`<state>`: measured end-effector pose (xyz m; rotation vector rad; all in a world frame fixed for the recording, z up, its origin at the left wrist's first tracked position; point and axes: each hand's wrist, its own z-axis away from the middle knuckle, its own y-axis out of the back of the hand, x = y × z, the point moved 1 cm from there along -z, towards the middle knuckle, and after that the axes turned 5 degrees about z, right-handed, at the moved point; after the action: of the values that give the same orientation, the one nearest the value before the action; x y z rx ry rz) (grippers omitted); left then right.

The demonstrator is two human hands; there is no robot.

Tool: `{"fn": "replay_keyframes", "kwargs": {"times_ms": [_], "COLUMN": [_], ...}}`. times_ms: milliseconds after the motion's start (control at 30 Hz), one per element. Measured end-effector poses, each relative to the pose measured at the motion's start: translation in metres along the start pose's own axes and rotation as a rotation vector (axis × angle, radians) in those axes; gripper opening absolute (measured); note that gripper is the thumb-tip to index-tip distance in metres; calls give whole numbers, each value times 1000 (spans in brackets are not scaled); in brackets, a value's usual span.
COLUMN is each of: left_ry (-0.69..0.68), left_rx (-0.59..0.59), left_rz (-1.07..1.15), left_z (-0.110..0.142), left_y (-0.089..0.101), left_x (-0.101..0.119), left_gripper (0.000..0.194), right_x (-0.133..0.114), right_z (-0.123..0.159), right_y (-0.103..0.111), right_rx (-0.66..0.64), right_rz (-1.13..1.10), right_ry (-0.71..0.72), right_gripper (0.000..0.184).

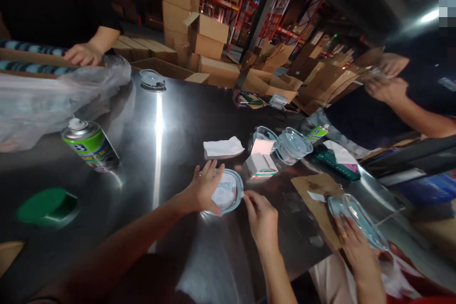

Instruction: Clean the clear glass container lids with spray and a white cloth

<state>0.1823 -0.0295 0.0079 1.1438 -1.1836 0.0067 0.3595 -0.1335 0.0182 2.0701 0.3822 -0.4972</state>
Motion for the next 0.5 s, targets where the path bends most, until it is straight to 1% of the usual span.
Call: {"fn": "replay_keyframes", "kwargs": {"times_ms": [100, 167, 400, 500], "left_ry": [-20, -22, -64, -88], "left_rx": [12, 29, 117, 154], "left_rz": [-163, -219, -271, -280], "left_z": [0, 1, 4, 4], "left_y": [-10, -13, -21, -22], "left_x": [-4, -6, -9, -9], "left_gripper": [129, 132, 130, 128], "right_x": [0, -4, -13, -12], "right_z": [-1, -4, -16, -20], "right_y": [-10, -17, -33, -36], "right_rx": [-54, -104, -315, -366], "right_rz": [49, 86, 250, 310], "right_ry": [78, 134, 297, 346], "right_gripper": [20, 21, 20, 21]}}
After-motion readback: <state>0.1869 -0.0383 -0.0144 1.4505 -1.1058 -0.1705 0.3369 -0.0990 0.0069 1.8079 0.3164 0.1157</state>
